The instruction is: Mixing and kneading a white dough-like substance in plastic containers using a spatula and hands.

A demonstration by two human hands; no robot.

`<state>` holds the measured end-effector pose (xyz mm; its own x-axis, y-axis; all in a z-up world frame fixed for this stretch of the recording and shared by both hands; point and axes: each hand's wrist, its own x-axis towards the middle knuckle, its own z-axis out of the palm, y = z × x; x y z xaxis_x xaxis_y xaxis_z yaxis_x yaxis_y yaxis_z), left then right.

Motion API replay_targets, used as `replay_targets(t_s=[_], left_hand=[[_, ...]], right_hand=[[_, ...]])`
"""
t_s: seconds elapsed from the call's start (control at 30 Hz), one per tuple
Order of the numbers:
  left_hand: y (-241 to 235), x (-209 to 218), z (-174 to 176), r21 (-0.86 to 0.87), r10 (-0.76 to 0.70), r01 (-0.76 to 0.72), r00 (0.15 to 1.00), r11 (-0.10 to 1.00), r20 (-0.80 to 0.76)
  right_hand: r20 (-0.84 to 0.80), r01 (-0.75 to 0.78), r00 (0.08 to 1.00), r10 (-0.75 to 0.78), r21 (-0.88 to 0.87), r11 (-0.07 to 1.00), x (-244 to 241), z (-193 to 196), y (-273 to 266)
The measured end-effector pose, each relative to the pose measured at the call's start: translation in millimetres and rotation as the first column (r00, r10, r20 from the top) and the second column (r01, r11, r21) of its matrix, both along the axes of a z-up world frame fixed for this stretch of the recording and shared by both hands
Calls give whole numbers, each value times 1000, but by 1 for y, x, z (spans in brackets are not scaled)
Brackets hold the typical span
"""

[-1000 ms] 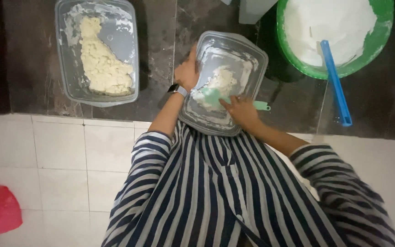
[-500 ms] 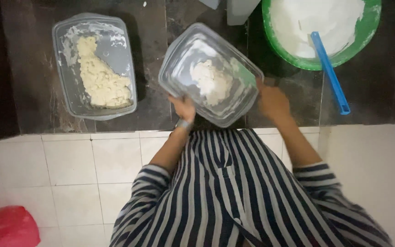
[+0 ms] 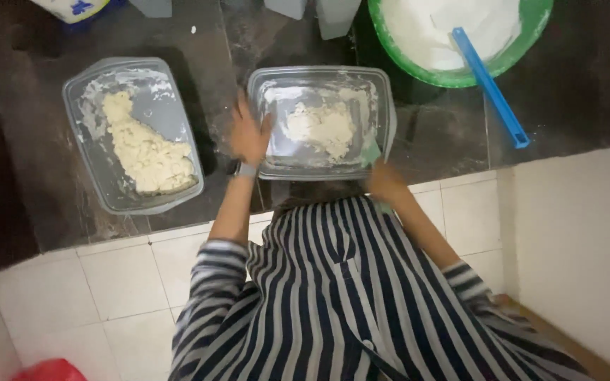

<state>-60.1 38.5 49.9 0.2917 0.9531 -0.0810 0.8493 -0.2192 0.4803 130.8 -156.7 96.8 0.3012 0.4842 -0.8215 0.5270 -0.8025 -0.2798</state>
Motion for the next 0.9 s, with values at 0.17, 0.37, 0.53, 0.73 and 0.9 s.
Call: replay_targets(t_s=[0.17, 0.37, 0.53, 0.73, 0.9], left_hand=[[-3, 9, -7, -6, 55, -57, 985, 998, -162], [5, 1, -18, -141, -16, 29, 995, 990, 97], [0, 17, -31, -157, 162, -177, 982, 972, -101], [4, 17, -47, -109, 186, -192, 981, 975, -60], [2, 15, -31, -169, 165, -170, 985, 971, -45]], right_hand=[[86, 117, 988, -129, 131, 984, 9, -33, 37], [36, 173, 982, -187, 238, 956, 55, -95, 49], [-259, 450, 889, -379, 334, 828, 48, 19, 64], [-118, 102, 990, -76, 235, 967, 102, -76, 27], [82, -164, 984, 160, 47, 985, 92, -105, 70]])
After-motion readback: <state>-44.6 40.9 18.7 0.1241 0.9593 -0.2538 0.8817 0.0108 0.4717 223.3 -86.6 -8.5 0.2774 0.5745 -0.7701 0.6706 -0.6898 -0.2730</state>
